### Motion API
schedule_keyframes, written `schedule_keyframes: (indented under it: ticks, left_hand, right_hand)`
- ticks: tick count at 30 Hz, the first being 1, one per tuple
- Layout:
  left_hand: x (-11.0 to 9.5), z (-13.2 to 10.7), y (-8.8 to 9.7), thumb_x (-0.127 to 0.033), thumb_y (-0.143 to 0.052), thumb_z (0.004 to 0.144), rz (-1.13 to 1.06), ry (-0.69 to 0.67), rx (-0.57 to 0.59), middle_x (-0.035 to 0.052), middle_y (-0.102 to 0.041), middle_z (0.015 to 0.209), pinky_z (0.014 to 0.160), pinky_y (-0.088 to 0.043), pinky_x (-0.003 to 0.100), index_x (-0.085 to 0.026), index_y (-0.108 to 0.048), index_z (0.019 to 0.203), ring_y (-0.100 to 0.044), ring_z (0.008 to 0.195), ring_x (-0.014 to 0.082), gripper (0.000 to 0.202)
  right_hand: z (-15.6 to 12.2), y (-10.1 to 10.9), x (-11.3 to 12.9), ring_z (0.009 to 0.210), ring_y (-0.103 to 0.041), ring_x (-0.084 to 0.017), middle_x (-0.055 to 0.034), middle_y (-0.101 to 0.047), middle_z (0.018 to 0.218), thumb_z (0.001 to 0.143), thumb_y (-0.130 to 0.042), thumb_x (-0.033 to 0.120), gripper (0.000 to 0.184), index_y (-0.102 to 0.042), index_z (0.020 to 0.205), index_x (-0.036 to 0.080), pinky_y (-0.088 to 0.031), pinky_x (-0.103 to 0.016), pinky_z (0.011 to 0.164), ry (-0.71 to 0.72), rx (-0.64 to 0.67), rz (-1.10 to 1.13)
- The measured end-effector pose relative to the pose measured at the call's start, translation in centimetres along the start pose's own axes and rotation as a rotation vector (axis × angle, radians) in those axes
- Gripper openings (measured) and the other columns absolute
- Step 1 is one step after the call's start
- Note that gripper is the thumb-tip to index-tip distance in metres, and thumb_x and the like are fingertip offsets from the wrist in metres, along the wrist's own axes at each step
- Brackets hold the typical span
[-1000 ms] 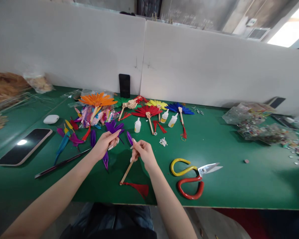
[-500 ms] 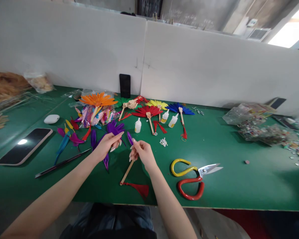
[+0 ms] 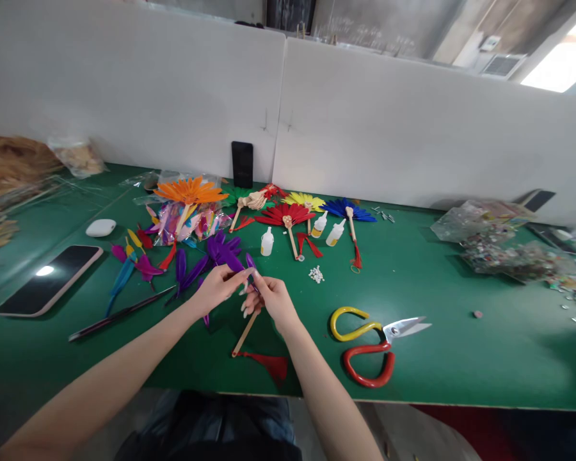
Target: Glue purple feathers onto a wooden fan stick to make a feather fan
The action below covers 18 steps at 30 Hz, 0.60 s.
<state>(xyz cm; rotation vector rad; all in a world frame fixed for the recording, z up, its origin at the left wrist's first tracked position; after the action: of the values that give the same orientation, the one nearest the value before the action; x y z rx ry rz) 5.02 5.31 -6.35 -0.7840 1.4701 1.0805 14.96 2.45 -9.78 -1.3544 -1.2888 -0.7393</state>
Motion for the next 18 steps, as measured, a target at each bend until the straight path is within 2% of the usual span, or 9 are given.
schedule_keyframes:
  ticks: [3, 7, 12, 18]
  left_hand:
    - [-0.72, -0.33, -0.55, -0.039, -0.055, 0.081, 0.040, -0.072, 0.070, -0.0032, -0.051, 0.048, 0.046, -0.033, 0.020, -0.015, -0.053, 0.056, -0.044, 0.044, 0.0076, 0.034]
    - [-1.04, -0.58, -0.59, -0.036, -0.054, 0.082, 0.145, -0.144, 0.060, -0.0021, -0.053, 0.055, 0.053, -0.036, 0.020, -0.015, -0.055, 0.061, -0.049, 0.053, 0.0102, 0.029]
    - [-0.85, -0.58, -0.31, -0.036, -0.052, 0.084, 0.222, -0.160, -0.005, -0.0010, -0.054, 0.059, 0.051, -0.034, 0.021, -0.015, -0.057, 0.064, -0.047, 0.054, 0.0101, 0.030]
    - [-0.48, -0.57, -0.17, -0.040, -0.051, 0.083, 0.238, -0.149, -0.072, -0.0051, -0.041, 0.052, 0.046, -0.026, 0.020, -0.015, -0.051, 0.064, -0.035, 0.049, 0.0075, 0.032]
  right_hand:
    - [-0.08, -0.21, -0.27, 0.030, -0.050, -0.007, 0.0033, -0.055, 0.040, 0.071, -0.058, 0.061, 0.046, -0.057, 0.062, 0.015, -0.032, -0.014, 0.030, -0.014, 0.045, -0.001]
    - [-0.03, -0.08, -0.21, 0.029, -0.048, -0.006, 0.0053, -0.051, 0.037, 0.070, -0.056, 0.062, 0.048, -0.055, 0.060, 0.016, -0.031, -0.015, 0.030, 0.003, 0.021, -0.085]
    - [0.08, 0.10, 0.10, 0.033, -0.051, -0.008, 0.0050, -0.052, 0.041, 0.072, -0.054, 0.063, 0.047, -0.053, 0.062, 0.017, -0.034, -0.016, 0.033, 0.036, 0.004, -0.147]
    - [0.02, 0.47, -0.01, 0.031, -0.048, -0.007, 0.0058, -0.049, 0.037, 0.076, -0.051, 0.062, 0.048, -0.050, 0.059, 0.017, -0.033, -0.017, 0.033, 0.029, -0.016, -0.196]
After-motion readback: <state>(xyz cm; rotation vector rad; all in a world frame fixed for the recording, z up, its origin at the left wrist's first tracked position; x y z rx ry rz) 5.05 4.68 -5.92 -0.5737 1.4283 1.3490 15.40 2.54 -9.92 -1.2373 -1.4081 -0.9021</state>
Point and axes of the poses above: each hand's wrist, its own z-axis towards the middle knuckle, its own y-axis out of the back of the hand, x = y × z, the point moved 7 cm from there along z, towards the middle knuckle
